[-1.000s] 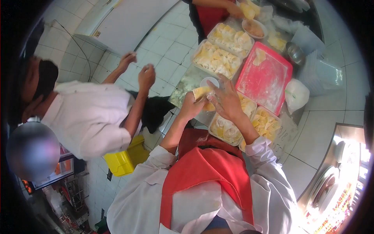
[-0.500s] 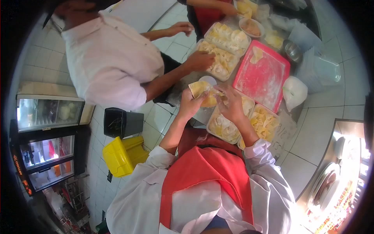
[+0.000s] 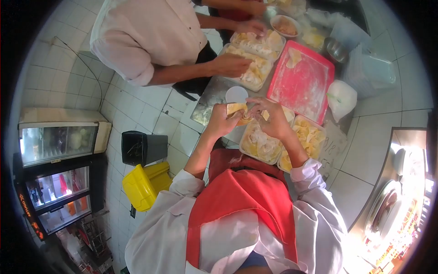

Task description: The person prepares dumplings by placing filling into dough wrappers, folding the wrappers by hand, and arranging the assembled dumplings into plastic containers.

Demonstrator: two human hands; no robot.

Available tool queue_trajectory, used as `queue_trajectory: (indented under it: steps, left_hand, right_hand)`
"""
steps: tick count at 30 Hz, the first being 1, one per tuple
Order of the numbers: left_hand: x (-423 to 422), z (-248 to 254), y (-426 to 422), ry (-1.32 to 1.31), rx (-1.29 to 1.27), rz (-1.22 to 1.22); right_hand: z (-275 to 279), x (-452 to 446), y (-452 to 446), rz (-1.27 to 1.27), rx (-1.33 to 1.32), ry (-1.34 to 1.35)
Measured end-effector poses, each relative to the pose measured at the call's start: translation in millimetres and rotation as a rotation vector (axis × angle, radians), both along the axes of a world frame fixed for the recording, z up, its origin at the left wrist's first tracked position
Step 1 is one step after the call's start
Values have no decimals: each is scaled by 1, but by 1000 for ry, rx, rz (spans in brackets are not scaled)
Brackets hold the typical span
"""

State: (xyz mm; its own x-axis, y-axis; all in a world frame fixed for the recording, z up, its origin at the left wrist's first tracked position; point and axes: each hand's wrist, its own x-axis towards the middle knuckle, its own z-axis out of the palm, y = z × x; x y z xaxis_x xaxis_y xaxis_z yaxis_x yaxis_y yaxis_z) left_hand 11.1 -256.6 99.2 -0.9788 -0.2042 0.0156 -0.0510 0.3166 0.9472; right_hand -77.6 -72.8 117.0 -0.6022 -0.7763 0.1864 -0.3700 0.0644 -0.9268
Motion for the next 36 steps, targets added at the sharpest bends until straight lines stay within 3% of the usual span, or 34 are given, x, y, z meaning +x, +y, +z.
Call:
queue_trajectory:
  steps: [3, 5, 8, 10, 15, 17, 22, 29, 31, 36]
  left_hand:
    - [-3, 6, -6, -40, -58, -105]
    - [-4, 12, -7, -112, -84, -165]
    - [-6, 10, -5, -118, -50, -193]
    - [-5, 1, 0, -67, 305, -110]
    - [-5, -13, 11, -66, 403, -124]
    - [-6, -15, 13, -96, 421, -138]
    - [-10, -29, 28, -147, 746, 13]
    - [-6, -15, 44, -146, 504, 15]
    - [-7, -19, 35, -234, 394, -84]
    - [-8, -19, 42, -155, 296, -12]
  right_hand:
    - [-5, 5, -2, -150, -91, -86]
    - [-2, 6, -6, -254, -101, -355]
    - [-9, 2, -2, -243, 31, -291]
    - [-9, 0, 0, -266, 12, -330]
    - [-27, 3, 13, -266, -70, -267]
    - [-26, 6, 18, -278, -111, -377]
    - [-26, 8, 33, -376, -131, -353]
    - [-7, 17, 44, -281, 29, -18]
    - [-6, 17, 44, -270, 36, -12]
    - [-2, 20, 40, -282, 50, -72]
